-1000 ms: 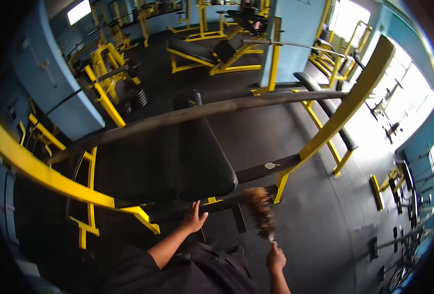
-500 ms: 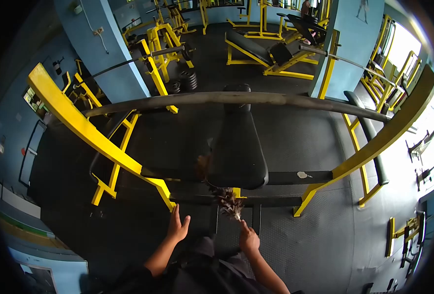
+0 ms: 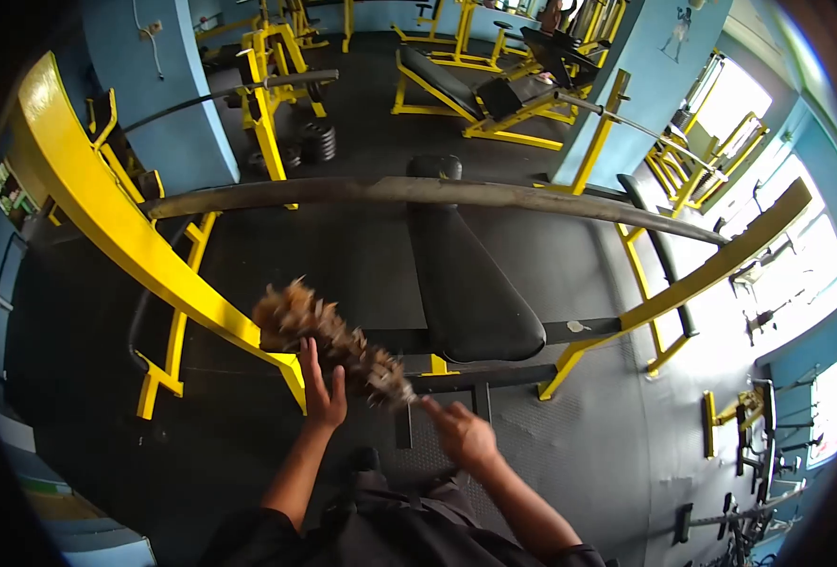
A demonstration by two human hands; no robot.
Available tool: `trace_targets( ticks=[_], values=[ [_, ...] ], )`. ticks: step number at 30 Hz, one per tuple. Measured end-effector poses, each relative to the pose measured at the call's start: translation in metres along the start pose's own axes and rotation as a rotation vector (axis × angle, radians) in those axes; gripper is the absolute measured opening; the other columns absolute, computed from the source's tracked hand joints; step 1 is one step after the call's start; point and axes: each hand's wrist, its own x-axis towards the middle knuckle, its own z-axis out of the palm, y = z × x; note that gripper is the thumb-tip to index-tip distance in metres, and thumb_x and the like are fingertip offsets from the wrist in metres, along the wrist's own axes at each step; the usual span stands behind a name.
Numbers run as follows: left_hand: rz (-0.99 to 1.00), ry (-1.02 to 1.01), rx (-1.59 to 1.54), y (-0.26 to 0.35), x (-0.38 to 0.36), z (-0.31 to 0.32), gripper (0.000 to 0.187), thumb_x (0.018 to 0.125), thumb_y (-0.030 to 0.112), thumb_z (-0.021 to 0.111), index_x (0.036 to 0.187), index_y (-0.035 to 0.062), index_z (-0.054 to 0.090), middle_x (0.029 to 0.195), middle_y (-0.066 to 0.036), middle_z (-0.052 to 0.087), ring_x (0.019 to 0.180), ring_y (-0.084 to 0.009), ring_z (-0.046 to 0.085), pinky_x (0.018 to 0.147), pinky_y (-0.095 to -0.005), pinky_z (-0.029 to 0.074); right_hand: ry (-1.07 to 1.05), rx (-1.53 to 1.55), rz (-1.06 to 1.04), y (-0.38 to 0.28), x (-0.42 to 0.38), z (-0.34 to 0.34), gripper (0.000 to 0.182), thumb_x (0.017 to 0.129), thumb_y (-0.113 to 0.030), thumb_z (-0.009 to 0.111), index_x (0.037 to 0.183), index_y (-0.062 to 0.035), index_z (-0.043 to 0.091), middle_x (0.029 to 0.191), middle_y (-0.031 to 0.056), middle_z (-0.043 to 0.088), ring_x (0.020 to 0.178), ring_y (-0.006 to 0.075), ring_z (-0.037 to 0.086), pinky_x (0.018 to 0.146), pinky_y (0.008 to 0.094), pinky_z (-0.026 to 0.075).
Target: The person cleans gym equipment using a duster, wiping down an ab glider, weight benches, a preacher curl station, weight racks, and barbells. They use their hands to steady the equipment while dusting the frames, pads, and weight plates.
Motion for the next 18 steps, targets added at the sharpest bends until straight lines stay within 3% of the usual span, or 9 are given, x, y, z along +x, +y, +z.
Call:
trace_targets(
  ticks=[2,3,5,7,9,10,12,16,18],
  values=[
    [0.07,0.004,0.025,-0.014,0.012,0.011,0.066,0.101,0.032,0.048,0.152,0.0012,0.021,0.157,-0.026,0.018,0.144,-0.041,0.025,0.116,-0.0482,0.025,0.056,-0.201,0.121,0.005,0.008,-0.04,0.051,0.088,-0.013,0.051,0.138,-0.0259,0.051,0.096,0.0073,0.064,0.079,0.0267,0.068,0.058,0.0401,0.057],
    [0.01,-0.041,-0.116,-0.016,0.015,0.018,0.067,0.101,0.033,0.048,0.153,0.0011,0.02,0.157,-0.026,0.017,0.143,-0.0407,0.027,0.115,-0.0476,0.028,0.109,-0.302,0.144,0.023,0.009,-0.048,0.057,0.085,-0.007,0.053,0.14,-0.0208,0.049,0.091,0.0044,0.061,0.081,0.0209,0.065,0.058,0.036,0.056],
    [-0.026,-0.14,-0.238,-0.016,0.016,0.029,0.069,0.102,0.037,0.047,0.153,0.0007,0.018,0.158,-0.026,0.013,0.14,-0.0402,0.033,0.112,-0.0457,0.036,0.123,-0.423,0.341,0.062,0.01,-0.077,0.047,0.089,-0.013,0.052,0.134,-0.0233,0.056,0.089,0.0094,0.065,0.076,0.0263,0.067,0.059,0.0387,0.056],
    [-0.019,-0.227,-0.294,-0.01,0.012,0.04,0.069,0.102,0.038,0.047,0.153,0.0006,0.018,0.158,-0.026,0.013,0.14,-0.0407,0.033,0.112,-0.0458,0.036,0.083,-0.531,0.539,0.089,0.009,-0.122,0.038,0.09,-0.014,0.05,0.125,-0.0237,0.062,0.086,0.0129,0.069,0.069,0.0311,0.068,0.061,0.0435,0.055],
    [0.0,-0.337,-0.341,-0.001,0.004,0.047,0.072,0.101,0.041,0.047,0.153,0.0011,0.017,0.157,-0.028,0.012,0.139,-0.0421,0.035,0.111,-0.0462,0.036,0.159,-0.44,0.713,0.107,0.012,-0.152,0.034,0.09,-0.016,0.049,0.117,-0.0212,0.068,0.092,0.0127,0.071,0.083,0.0346,0.069,0.069,0.0451,0.056],
    [0.007,-0.346,-0.346,0.003,0.0,0.049,0.072,0.101,0.041,0.047,0.153,0.0011,0.017,0.157,-0.028,0.012,0.139,-0.0421,0.035,0.111,-0.0462,0.036,0.213,-0.47,0.726,0.109,0.011,-0.159,0.032,0.09,-0.017,0.049,0.116,-0.0199,0.069,0.095,0.0129,0.071,0.085,0.034,0.07,0.071,0.045,0.056],
    [0.054,-0.441,-0.36,0.01,-0.006,0.052,0.073,0.101,0.043,0.046,0.153,0.0015,0.016,0.157,-0.028,0.012,0.137,-0.0431,0.036,0.11,-0.0469,0.038,0.095,-0.509,0.708,0.094,0.012,-0.16,0.035,0.09,-0.015,0.049,0.121,-0.0189,0.065,0.098,0.0124,0.07,0.084,0.0339,0.07,0.069,0.0443,0.056],
    [0.077,-0.477,-0.395,0.014,-0.01,0.061,0.071,0.102,0.041,0.045,0.153,0.0006,0.016,0.156,-0.029,0.012,0.137,-0.0433,0.037,0.11,-0.0473,0.037,0.03,-0.508,0.572,0.026,0.0,-0.122,0.048,0.09,-0.01,0.05,0.135,-0.0274,0.053,0.097,0.0065,0.065,0.08,0.0279,0.07,0.063,0.0401,0.056],
    [0.036,-0.504,-0.416,0.022,-0.004,0.065,0.071,0.102,0.04,0.045,0.152,-0.0008,0.016,0.155,-0.03,0.014,0.138,-0.0433,0.035,0.111,-0.0474,0.036,-0.039,-0.38,0.349,0.009,-0.01,-0.103,0.046,0.092,-0.011,0.05,0.134,-0.0295,0.054,0.1,0.0051,0.064,0.08,0.0251,0.07,0.061,0.0381,0.057]
  ],
)
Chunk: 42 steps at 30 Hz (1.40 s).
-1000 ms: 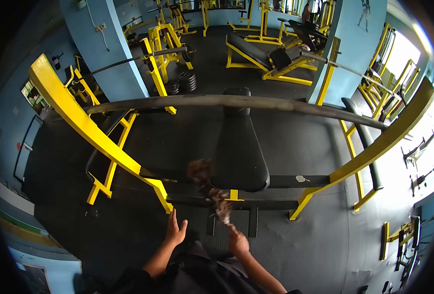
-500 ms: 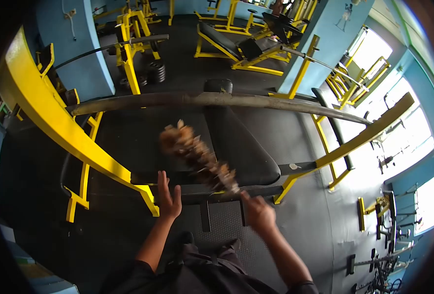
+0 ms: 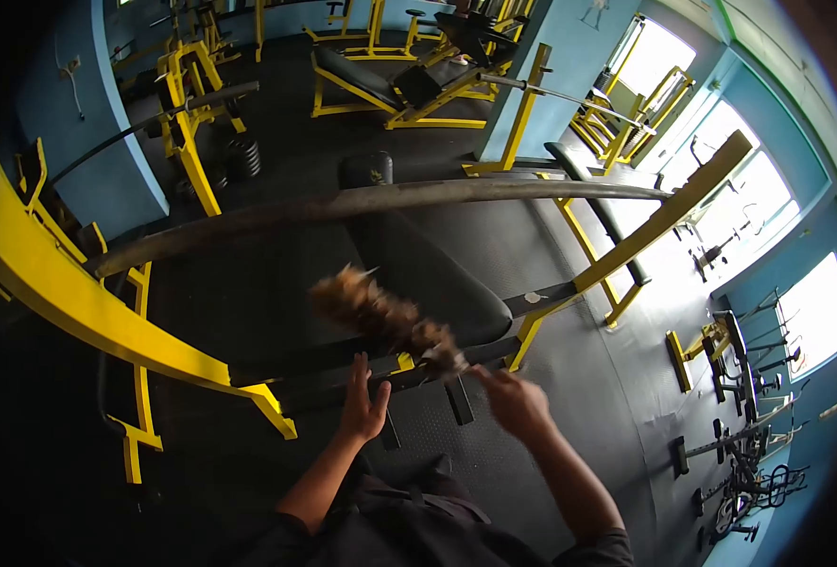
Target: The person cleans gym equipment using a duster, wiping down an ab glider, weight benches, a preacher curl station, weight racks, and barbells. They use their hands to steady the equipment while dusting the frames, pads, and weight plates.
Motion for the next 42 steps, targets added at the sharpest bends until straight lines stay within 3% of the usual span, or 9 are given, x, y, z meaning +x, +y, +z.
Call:
trace_targets(
  ticks=[7,16,18,24,27,32,37,39,42],
  values=[
    [0.124,0.018,-0.047,0.029,0.036,0.033,0.071,0.101,0.037,0.047,0.149,-0.0069,0.021,0.153,-0.032,0.021,0.141,-0.0437,0.028,0.115,-0.0481,0.027,-0.022,-0.02,0.219,0.03,-0.022,0.015,0.042,0.093,-0.013,0.05,0.129,-0.0322,0.06,0.094,0.0007,0.064,0.076,0.0196,0.068,0.059,0.0326,0.054],
    [0.448,0.35,0.402,0.127,0.086,0.066,0.061,0.1,0.034,0.044,0.145,-0.0052,0.033,0.154,-0.025,0.028,0.141,-0.0404,0.032,0.116,-0.0484,0.023,0.386,0.183,-0.094,0.138,-0.053,-0.027,0.041,0.089,-0.013,0.057,0.125,-0.0324,0.063,0.087,-0.0021,0.063,0.073,0.0183,0.067,0.054,0.0335,0.052],
    [0.348,0.366,0.404,0.16,0.104,0.077,0.059,0.1,0.034,0.044,0.147,-0.0007,0.033,0.155,-0.024,0.028,0.142,-0.0394,0.031,0.115,-0.0554,0.02,0.725,0.264,0.171,0.177,-0.043,-0.034,0.035,0.089,-0.011,0.062,0.12,-0.0269,0.068,0.083,0.003,0.064,0.07,0.0217,0.066,0.061,0.0363,0.052],
    [0.58,0.495,0.526,0.228,0.17,0.095,0.063,0.098,0.036,0.048,0.15,0.0057,0.031,0.158,-0.022,0.021,0.145,-0.0403,0.025,0.112,-0.0665,0.015,0.917,0.562,0.728,0.31,-0.057,-0.034,0.026,0.095,-0.02,0.057,0.118,-0.0207,0.07,0.092,0.0088,0.066,0.083,0.0305,0.068,0.07,0.039,0.052],
    [0.536,0.549,0.838,0.248,0.2,0.092,0.066,0.096,0.038,0.051,0.151,0.009,0.029,0.158,-0.023,0.02,0.145,-0.0409,0.023,0.112,-0.067,0.016,0.983,0.681,0.697,0.352,-0.052,0.007,0.028,0.097,-0.02,0.055,0.119,-0.012,0.069,0.095,0.0115,0.068,0.088,0.0279,0.069,0.074,0.0363,0.051],
    [0.388,0.497,1.206,0.24,0.225,0.1,0.073,0.091,0.039,0.06,0.15,0.0092,0.029,0.155,-0.022,0.023,0.144,-0.0458,0.021,0.111,-0.0655,0.018,1.02,1.173,0.666,0.319,-0.042,0.066,0.032,0.098,-0.017,0.05,0.116,0.0063,0.063,0.102,0.0124,0.069,0.092,0.0199,0.064,0.084,0.0321,0.048],
    [0.473,0.437,1.045,0.238,0.217,0.091,0.075,0.092,0.038,0.06,0.152,0.0091,0.026,0.154,-0.023,0.024,0.144,-0.045,0.023,0.112,-0.0603,0.024,0.984,1.299,0.51,0.262,-0.026,0.122,0.033,0.1,-0.016,0.047,0.12,0.0081,0.059,0.109,0.0146,0.066,0.097,0.0213,0.062,0.086,0.0304,0.047],
    [0.48,0.462,1.019,0.232,0.208,0.079,0.074,0.093,0.037,0.058,0.152,0.0085,0.024,0.155,-0.023,0.024,0.144,-0.043,0.023,0.112,-0.059,0.025,0.977,1.55,0.339,0.221,-0.019,0.11,0.042,0.1,-0.033,0.051,0.126,0.0006,0.059,0.12,0.0199,0.065,0.101,0.0338,0.066,0.08,0.0443,0.052],
    [0.444,0.43,0.985,0.229,0.193,0.051,0.075,0.096,0.035,0.054,0.153,0.0032,0.018,0.156,-0.023,0.023,0.145,-0.0399,0.024,0.113,-0.0575,0.025,0.699,1.136,0.12,0.172,0.01,0.085,0.049,0.101,-0.035,0.05,0.133,0.003,0.053,0.125,0.0198,0.061,0.098,0.0284,0.065,0.076,0.0395,0.053]
  ],
)
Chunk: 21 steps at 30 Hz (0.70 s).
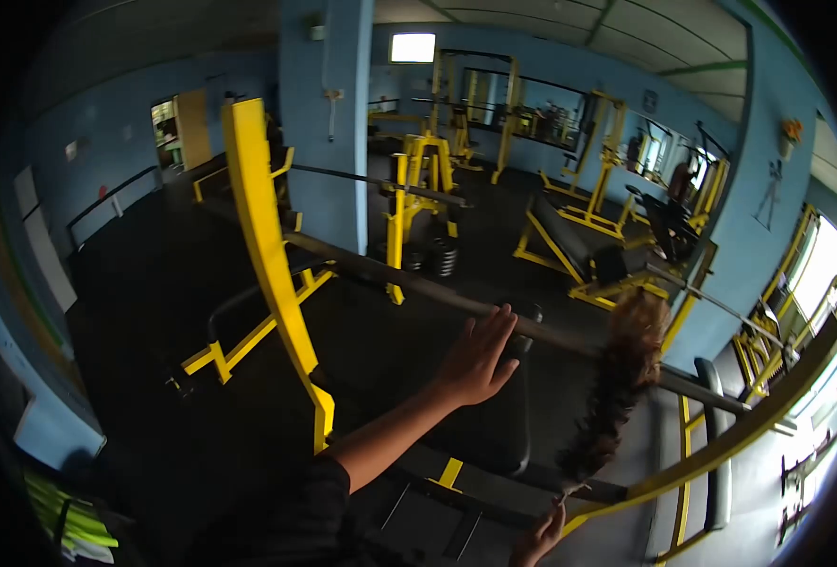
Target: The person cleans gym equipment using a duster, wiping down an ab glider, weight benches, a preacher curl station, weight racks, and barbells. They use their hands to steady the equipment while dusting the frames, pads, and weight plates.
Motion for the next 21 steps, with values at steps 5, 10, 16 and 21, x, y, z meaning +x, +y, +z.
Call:
trace_targets(
  ticks=[5,10,16,21],
  values=[
    [-0.294,0.246,-0.191,-0.071,-0.031,-0.043,0.076,0.099,0.03,0.05,0.152,-0.0046,0.009,0.157,-0.024,0.023,0.143,-0.0406,0.028,0.113,-0.0569,0.024,-0.167,0.146,-0.224,-0.067,-0.017,0.112,0.026,0.096,-0.004,0.05,0.117,0.0054,0.059,0.096,0.0184,0.065,0.088,0.0312,0.063,0.077,0.0388,0.048],
    [-0.503,0.457,-0.687,-0.155,-0.059,-0.099,0.075,0.1,0.037,0.047,0.151,-0.0056,0.013,0.152,-0.029,0.028,0.141,-0.0388,0.031,0.116,-0.0474,0.023,-0.6,-0.053,-0.503,-0.155,-0.032,0.201,0.026,0.093,-0.007,0.053,0.117,-0.0017,0.061,0.084,0.0197,0.062,0.073,0.0401,0.061,0.064,0.0469,0.049],
    [-0.706,0.751,-0.276,-0.237,-0.072,-0.169,0.067,0.102,0.036,0.046,0.151,-0.0019,0.023,0.157,-0.02,0.025,0.145,-0.0306,0.025,0.118,-0.038,0.018,-0.754,-0.135,-0.607,-0.264,-0.018,0.259,0.028,0.092,-0.007,0.053,0.119,-0.0035,0.061,0.095,0.0199,0.066,0.084,0.0381,0.064,0.073,0.0462,0.053],
    [-0.491,0.468,-0.631,-0.255,-0.069,-0.122,0.054,0.101,0.027,0.05,0.145,-0.0011,0.038,0.15,-0.019,0.04,0.139,-0.0335,0.037,0.115,-0.0411,0.027,-0.457,-0.216,-0.409,-0.21,-0.019,0.26,0.03,0.095,-0.023,0.056,0.123,-0.0164,0.06,0.093,0.0116,0.066,0.074,0.0355,0.066,0.062,0.0445,0.055]
  ],
)
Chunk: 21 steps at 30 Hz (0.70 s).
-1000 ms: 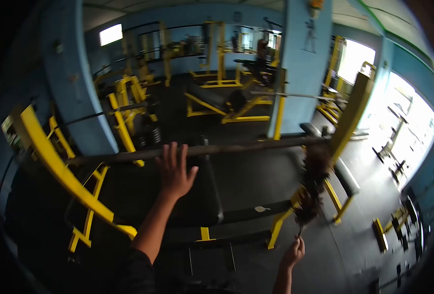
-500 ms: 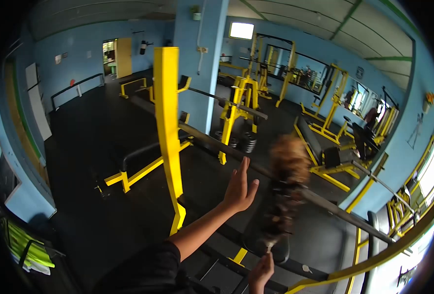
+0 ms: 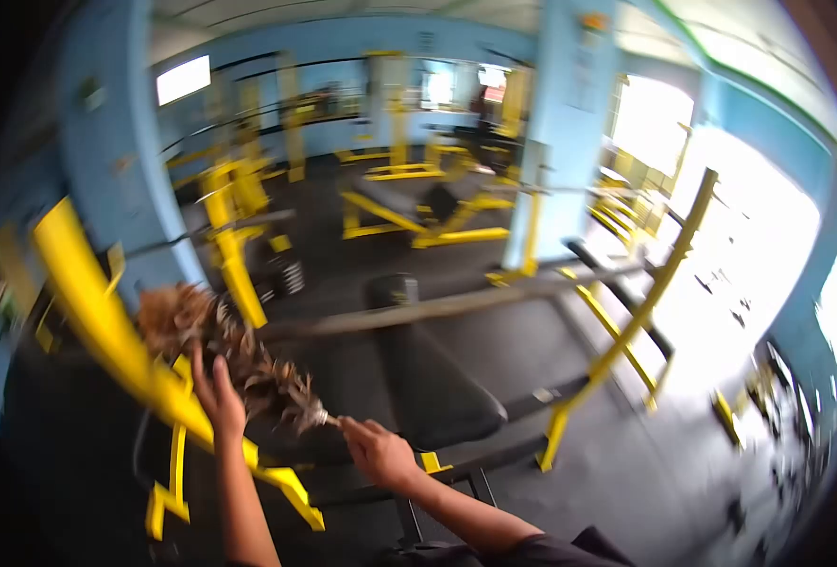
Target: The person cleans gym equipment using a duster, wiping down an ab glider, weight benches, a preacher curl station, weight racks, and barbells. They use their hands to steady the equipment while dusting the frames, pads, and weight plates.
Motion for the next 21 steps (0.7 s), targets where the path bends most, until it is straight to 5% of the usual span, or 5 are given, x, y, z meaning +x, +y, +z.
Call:
trace_targets(
  ticks=[2,6,11,13,21],
  values=[
    [0.153,-0.153,0.365,0.005,-0.021,0.03,0.051,0.101,0.025,0.051,0.144,-0.0011,0.041,0.15,-0.02,0.04,0.139,-0.0363,0.038,0.115,-0.0417,0.028,0.081,-0.071,0.148,0.024,-0.023,-0.02,0.029,0.093,-0.023,0.06,0.122,-0.0161,0.062,0.089,0.0102,0.065,0.071,0.0324,0.066,0.06,0.0417,0.055],
    [0.451,-0.45,0.6,0.052,-0.051,0.098,0.065,0.096,0.038,0.052,0.152,0.0124,0.031,0.156,-0.019,0.029,0.146,-0.0394,0.024,0.112,-0.0674,0.012,0.45,-0.054,0.348,0.115,-0.107,-0.054,0.022,0.095,-0.016,0.055,0.115,-0.0132,0.063,0.091,0.0123,0.065,0.087,0.0332,0.066,0.074,0.0418,0.053],
    [0.631,-0.587,0.643,0.099,-0.068,0.201,0.068,0.09,0.042,0.057,0.149,0.0156,0.035,0.153,-0.017,0.031,0.143,-0.039,0.027,0.112,-0.0697,0.013,0.838,-0.09,0.721,0.176,-0.193,-0.147,0.02,0.099,-0.019,0.048,0.106,-0.0036,0.06,0.082,0.0181,0.064,0.077,0.0311,0.066,0.071,0.0394,0.05],
    [0.648,-0.662,0.654,0.124,-0.084,0.246,0.07,0.09,0.045,0.056,0.149,0.0163,0.033,0.146,-0.016,0.038,0.138,-0.0371,0.034,0.111,-0.0702,0.014,0.937,-0.243,0.738,0.194,-0.214,-0.181,0.021,0.098,-0.017,0.048,0.111,-0.0073,0.061,0.093,0.0198,0.066,0.087,0.04,0.065,0.075,0.0463,0.05],
    [0.687,-0.799,0.706,0.202,-0.128,0.417,0.064,0.093,0.051,0.053,0.144,0.0137,0.04,0.123,-0.013,0.054,0.118,-0.0309,0.051,0.103,-0.0547,0.035,1.076,-0.694,0.572,0.237,-0.21,-0.423,0.025,0.099,-0.018,0.051,0.119,-0.0075,0.062,0.095,0.0163,0.066,0.082,0.036,0.067,0.069,0.0438,0.052]
  ],
)
